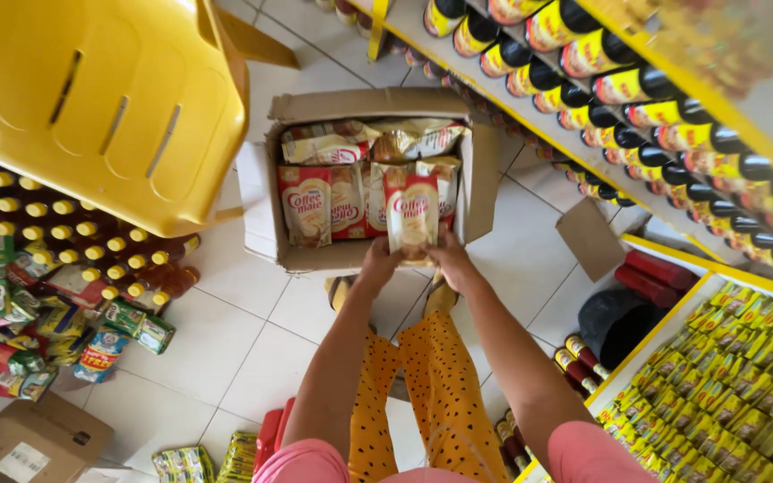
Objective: Stocking individual pouches of coffee creamer onto a retail shelf in a grocery store.
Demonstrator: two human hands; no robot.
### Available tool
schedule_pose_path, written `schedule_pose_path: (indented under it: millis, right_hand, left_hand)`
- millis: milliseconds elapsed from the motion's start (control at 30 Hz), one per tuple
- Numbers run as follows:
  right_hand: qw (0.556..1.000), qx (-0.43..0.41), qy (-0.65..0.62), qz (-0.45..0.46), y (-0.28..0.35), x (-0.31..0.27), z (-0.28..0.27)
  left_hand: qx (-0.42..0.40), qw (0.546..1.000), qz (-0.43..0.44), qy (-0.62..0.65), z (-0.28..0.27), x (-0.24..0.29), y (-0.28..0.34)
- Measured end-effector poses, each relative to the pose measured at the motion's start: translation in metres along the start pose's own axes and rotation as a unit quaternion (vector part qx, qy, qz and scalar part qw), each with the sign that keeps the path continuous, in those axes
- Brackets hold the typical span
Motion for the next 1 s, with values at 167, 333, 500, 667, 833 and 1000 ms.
schedule_pose_path:
  millis: [167,333,500,667,833,1000]
  right_hand:
    - [0.987,-0.065,-0.122,0.080,0.042,0.052,0.012]
    - [0.970,-0.013,-0.192,0.152,0.135,0.008,0.030]
    - [0.944,-0.007,-0.253,0.211,0.196,-0.008,0.041]
    - [0.951,-0.152,-0.243,0.111,0.256,-0.079,0.067]
    - [0.952,-0.158,-0.239,0.104,0.279,-0.078,0.072]
    - [0.922,-0.239,-0.300,0.050,0.348,-0.133,0.101]
  left_hand:
    - [0.055,0.994,-0.052,0.074,-0.010,0.000,0.070]
    - [0.101,0.988,-0.045,0.107,-0.009,-0.026,0.103]
    - [0.118,0.990,-0.022,0.078,-0.029,0.039,0.182]
    - [0.040,0.992,0.035,0.118,-0.041,0.103,0.261]
    - [0.023,0.996,0.037,0.077,-0.050,0.126,0.306]
    - [-0.008,0.997,0.008,0.079,-0.063,0.156,0.354]
Point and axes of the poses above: each hand's wrist, its own y-axis away from the middle knuckle, its own z-axis out of the palm, x = y × z, the point moved 10 cm from there along -y, towards the middle knuckle, and after that the axes turned 6 degrees about -z, right-handed, at the moved point
